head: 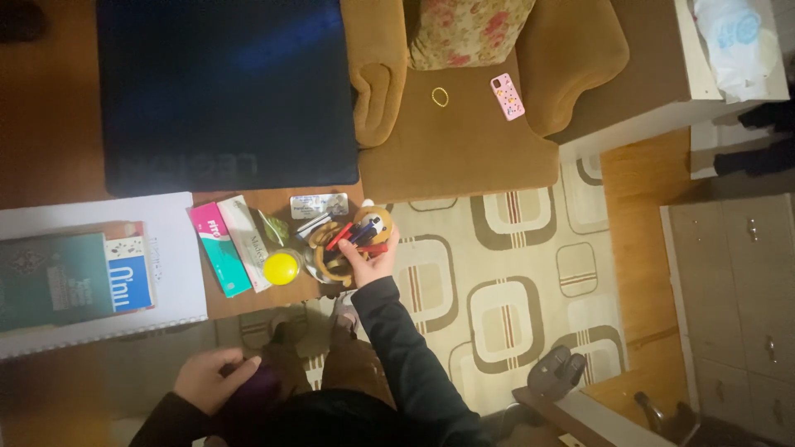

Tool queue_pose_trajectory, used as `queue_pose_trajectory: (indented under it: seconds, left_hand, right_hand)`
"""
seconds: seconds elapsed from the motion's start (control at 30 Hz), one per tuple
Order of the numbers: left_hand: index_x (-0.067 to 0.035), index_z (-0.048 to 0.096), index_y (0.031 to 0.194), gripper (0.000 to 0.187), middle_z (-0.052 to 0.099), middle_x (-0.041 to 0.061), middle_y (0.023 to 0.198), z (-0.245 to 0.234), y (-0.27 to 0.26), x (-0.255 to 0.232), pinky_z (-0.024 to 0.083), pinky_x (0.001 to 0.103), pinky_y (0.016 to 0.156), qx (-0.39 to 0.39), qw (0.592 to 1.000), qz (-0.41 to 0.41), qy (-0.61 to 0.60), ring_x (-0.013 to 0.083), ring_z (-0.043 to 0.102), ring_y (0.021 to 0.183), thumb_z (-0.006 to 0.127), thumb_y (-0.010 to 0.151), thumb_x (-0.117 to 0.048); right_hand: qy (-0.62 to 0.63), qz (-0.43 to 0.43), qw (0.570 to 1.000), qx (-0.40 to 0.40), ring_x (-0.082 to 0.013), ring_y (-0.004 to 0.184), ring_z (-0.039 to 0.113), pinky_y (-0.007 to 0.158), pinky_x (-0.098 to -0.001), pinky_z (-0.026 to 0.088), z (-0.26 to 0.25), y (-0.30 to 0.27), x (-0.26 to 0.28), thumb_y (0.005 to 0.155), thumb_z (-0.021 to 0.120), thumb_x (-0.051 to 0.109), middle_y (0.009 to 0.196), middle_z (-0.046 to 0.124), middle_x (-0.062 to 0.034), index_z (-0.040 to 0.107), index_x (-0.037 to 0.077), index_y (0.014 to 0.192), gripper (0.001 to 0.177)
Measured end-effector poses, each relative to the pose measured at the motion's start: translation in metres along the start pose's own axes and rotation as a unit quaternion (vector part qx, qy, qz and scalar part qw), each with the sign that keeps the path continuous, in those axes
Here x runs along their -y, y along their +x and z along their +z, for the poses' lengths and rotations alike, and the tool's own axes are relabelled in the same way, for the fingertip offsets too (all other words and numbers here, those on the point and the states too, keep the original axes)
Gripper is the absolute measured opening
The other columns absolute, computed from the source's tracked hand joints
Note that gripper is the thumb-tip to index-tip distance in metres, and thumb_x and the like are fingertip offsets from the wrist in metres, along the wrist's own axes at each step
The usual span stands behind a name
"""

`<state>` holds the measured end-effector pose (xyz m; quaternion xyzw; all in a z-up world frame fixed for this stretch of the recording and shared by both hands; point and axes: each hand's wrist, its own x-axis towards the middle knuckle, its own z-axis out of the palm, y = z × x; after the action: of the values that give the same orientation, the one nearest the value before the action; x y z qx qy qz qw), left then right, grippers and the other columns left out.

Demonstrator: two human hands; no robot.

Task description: The person wipes a desk surface with a purple cloth, then moves a keyboard, mouse, and mousepad to clean underneath. They wipe the desk again, arrange a stack of notebooks, and tidy a pen holder and other small items. The person finishes by wiping the mousepad and placing the cloth down.

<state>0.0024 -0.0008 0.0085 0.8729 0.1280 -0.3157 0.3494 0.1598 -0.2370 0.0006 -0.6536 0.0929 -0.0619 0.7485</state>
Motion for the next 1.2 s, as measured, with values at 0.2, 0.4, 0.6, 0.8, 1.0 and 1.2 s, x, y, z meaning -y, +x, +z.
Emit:
queue_pose_trajectory:
  seconds: [0.2, 0.4, 0.6, 0.8, 1.0, 1.2]
  left_hand:
    - [-0.013, 0.058, 0.053, 0.037, 0.058, -0.003, 0.051, -0.004, 0.002, -0.006, 0.039, 0.021, 0.052, 0.036, 0.998, -0.008, 0.057, 0.0096, 0.050, 0.048, 0.058, 0.074, -0.043]
    - [-0.010, 0.061, 0.058, 0.030, 0.064, -0.002, 0.054, -0.005, -0.002, -0.013, 0.047, 0.023, 0.054, -0.044, 0.999, 0.028, -0.010, 0.0149, 0.057, 0.051, 0.065, 0.066, -0.038]
    - [-0.012, 0.054, 0.052, 0.036, 0.060, -0.004, 0.050, -0.001, 0.002, 0.005, 0.042, 0.022, 0.051, -0.026, 0.998, 0.030, 0.047, 0.0106, 0.052, 0.047, 0.061, 0.071, -0.042]
    - [-0.010, 0.059, 0.055, 0.034, 0.061, -0.002, 0.052, -0.004, -0.007, 0.002, 0.043, 0.022, 0.052, -0.015, 1.000, -0.009, 0.011, 0.0127, 0.054, 0.049, 0.064, 0.068, -0.040]
    - [-0.018, 0.047, 0.053, 0.040, 0.052, -0.007, 0.051, 0.000, -0.003, 0.018, 0.038, 0.018, 0.052, 0.053, 0.990, -0.025, 0.126, 0.0058, 0.045, 0.048, 0.056, 0.079, -0.046]
    - [-0.011, 0.056, 0.056, 0.035, 0.058, -0.002, 0.051, 0.002, -0.009, 0.023, 0.043, 0.024, 0.051, -0.018, 0.998, -0.019, 0.049, 0.0140, 0.050, 0.047, 0.063, 0.070, -0.043]
  right_hand:
    - [-0.029, -0.045, 0.998, 0.024, -0.0226, 0.090, 0.057, 0.083, -0.0317, 0.050, -0.004, 0.003, -0.011, 0.065, 0.072, 0.003, 0.105, 0.048, -0.0135, 0.029, 0.004, 0.121, 0.071]
    - [0.029, -0.022, 0.998, 0.057, -0.0295, 0.093, 0.059, 0.082, -0.0360, 0.051, -0.012, -0.008, 0.005, 0.058, 0.076, 0.006, 0.112, 0.048, -0.0230, 0.008, 0.001, 0.134, 0.102]
    - [-0.102, -0.027, 0.987, 0.119, -0.0409, 0.125, 0.033, 0.104, -0.0467, 0.026, -0.035, -0.040, -0.001, 0.041, 0.082, 0.042, 0.134, 0.021, -0.0350, -0.003, -0.006, 0.135, 0.136]
    - [-0.243, -0.078, 0.959, 0.127, -0.0307, 0.106, 0.053, 0.092, -0.0370, 0.043, -0.018, -0.036, 0.005, 0.041, 0.083, 0.035, 0.117, 0.048, -0.0193, 0.029, -0.002, 0.126, 0.107]
    - [-0.388, -0.089, 0.909, 0.127, -0.0280, 0.095, 0.055, 0.084, -0.0333, 0.046, -0.007, -0.026, -0.016, 0.048, 0.080, 0.036, 0.105, 0.052, -0.0165, 0.047, 0.002, 0.114, 0.081]
    - [-0.364, -0.130, 0.918, 0.089, -0.0291, 0.101, 0.051, 0.087, -0.0347, 0.043, -0.004, -0.028, -0.019, 0.049, 0.078, 0.035, 0.108, 0.053, -0.0143, 0.049, 0.004, 0.112, 0.076]
